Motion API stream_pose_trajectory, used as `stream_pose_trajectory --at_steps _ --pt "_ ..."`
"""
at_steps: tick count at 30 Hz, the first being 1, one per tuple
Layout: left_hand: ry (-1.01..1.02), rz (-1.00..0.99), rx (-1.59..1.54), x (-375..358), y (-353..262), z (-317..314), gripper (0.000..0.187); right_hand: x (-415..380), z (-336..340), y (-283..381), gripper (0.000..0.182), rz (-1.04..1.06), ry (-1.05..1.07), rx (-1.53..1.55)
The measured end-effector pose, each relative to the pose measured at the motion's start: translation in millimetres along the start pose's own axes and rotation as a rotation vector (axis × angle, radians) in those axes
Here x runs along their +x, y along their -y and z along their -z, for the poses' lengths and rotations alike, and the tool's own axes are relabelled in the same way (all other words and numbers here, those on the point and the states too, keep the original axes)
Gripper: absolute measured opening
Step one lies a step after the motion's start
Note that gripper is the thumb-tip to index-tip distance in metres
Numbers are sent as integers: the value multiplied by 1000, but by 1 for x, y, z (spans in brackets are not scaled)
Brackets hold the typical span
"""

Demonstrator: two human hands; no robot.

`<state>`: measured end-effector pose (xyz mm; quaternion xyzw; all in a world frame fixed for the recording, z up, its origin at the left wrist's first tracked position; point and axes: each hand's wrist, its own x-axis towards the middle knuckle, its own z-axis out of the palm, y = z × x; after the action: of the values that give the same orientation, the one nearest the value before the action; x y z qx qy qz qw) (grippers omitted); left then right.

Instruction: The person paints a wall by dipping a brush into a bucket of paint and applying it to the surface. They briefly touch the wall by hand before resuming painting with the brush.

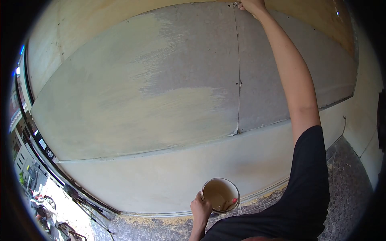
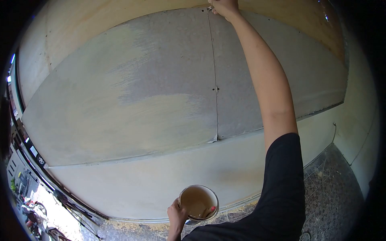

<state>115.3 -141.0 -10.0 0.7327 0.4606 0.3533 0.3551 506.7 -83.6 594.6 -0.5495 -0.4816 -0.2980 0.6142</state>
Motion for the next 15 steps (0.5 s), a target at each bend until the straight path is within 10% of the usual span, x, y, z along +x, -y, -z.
stream_pose_trajectory --at_steps 5,11,15 --pt "14 2 30 -3 3 0 28 17 -7 -19 22 236 -323 -227" --pt "39 17 32 -1 -7 2 25 -58 50 42 30 -185 185 -511" --pt "73 -25 39 -2 -10 -2 24 -33 15 -50 55 223 -179 -836"
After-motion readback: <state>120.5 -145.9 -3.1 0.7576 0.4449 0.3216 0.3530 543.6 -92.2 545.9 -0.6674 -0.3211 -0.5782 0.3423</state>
